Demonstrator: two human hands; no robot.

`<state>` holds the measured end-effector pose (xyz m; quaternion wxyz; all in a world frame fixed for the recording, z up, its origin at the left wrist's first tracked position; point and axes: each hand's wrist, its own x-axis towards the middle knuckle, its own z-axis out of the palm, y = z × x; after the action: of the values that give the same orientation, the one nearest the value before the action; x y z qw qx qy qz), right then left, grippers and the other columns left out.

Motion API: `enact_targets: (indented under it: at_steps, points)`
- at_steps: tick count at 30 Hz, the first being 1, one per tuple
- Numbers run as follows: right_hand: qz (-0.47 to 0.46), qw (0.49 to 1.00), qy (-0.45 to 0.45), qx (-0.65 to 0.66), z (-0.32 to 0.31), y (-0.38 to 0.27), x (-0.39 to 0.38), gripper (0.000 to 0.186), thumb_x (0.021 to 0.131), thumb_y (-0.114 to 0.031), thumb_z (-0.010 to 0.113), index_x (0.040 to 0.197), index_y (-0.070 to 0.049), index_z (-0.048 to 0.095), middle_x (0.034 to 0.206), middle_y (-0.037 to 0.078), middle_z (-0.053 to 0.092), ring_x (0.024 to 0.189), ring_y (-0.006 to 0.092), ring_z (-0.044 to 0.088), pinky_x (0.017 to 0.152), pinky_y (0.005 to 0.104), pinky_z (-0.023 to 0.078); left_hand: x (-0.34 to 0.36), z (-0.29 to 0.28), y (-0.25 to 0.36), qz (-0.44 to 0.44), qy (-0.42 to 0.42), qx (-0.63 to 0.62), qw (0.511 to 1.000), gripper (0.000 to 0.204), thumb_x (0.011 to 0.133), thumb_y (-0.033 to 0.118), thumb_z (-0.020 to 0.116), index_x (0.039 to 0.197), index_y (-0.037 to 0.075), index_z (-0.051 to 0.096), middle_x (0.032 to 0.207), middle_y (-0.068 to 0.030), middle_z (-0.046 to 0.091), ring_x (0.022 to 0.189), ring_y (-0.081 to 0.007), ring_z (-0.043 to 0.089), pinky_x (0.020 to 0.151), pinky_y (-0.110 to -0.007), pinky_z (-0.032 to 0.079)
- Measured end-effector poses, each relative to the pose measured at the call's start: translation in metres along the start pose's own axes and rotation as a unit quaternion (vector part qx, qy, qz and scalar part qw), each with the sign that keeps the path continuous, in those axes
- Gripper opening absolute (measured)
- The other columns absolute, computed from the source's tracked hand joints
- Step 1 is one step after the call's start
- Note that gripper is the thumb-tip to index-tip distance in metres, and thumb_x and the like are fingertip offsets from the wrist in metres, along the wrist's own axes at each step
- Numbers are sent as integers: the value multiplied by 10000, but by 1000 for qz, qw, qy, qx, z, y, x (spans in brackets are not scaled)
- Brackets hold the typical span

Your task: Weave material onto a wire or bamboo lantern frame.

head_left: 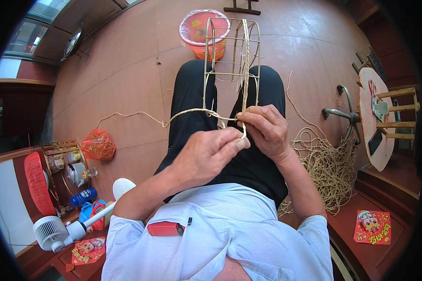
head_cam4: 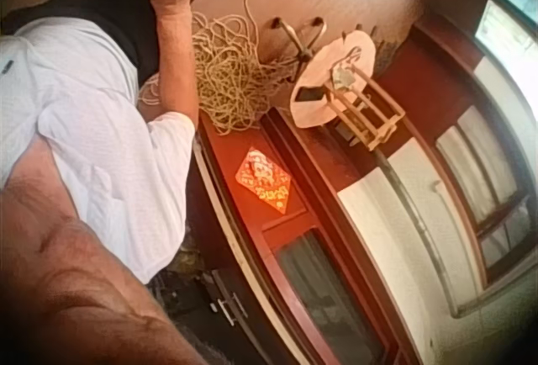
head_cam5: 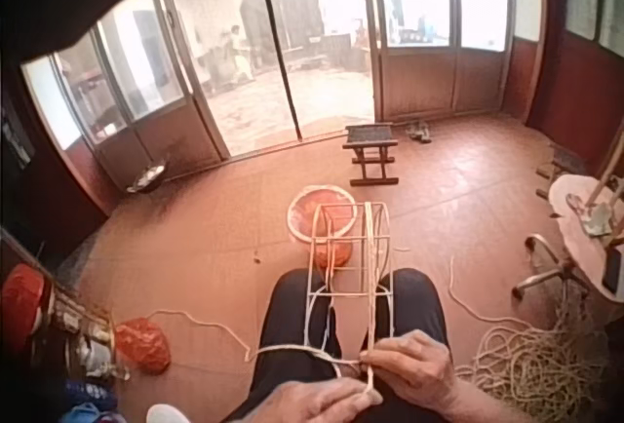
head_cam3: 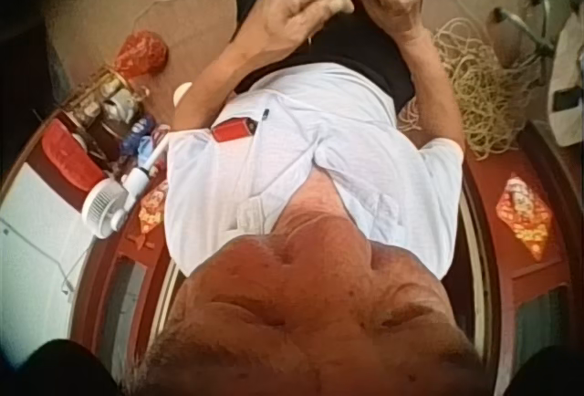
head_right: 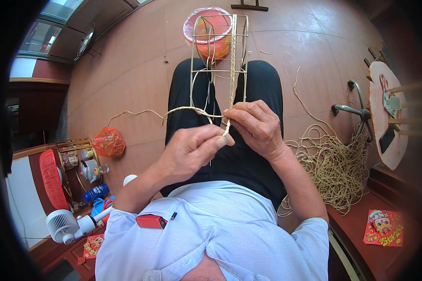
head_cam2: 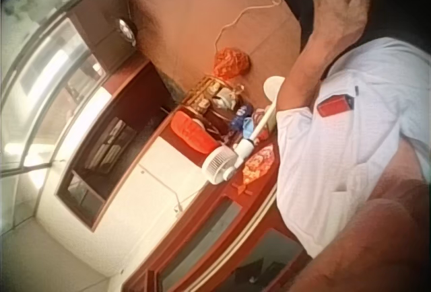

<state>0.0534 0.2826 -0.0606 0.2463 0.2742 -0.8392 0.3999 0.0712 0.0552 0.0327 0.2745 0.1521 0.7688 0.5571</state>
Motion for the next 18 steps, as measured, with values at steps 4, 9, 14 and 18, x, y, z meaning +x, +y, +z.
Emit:
enact_targets:
  at_steps: [4,9,14,18]
  points:
    - [6,1000,-10,11,-2,2,5,268,877,-107,878,1133,-101,800,1039,51,763,896,255,706,781,374,578,-8,-35,39,-40,7,-61,997,276,1142,226,647,1153,4,810,659,39,565,586,-41,527,547,-241,407]
    - [21,1000,1,-5,-1,6,3,221,895,-120,873,1098,-99,788,1013,52,750,880,261,696,769,377,575,-18,-81,67,49,12,-5,999,273,1114,229,679,1146,-4,817,635,44,573,548,-35,509,564,-226,423]
    - [23,1000,17,3,7,-1,13,185,902,-116,868,1056,-89,768,987,54,733,868,267,685,758,383,569,-37,-121,75,6,82,-21,996,283,1096,251,707,1198,5,803,606,82,515,559,4,476,637,-211,469]
    - [38,999,27,6,6,-1,3,186,895,-91,867,1048,-82,762,979,61,721,869,271,684,753,383,567,-41,-152,32,70,131,-59,987,349,1135,317,658,1230,-6,750,661,109,480,549,17,394,560,-207,406]
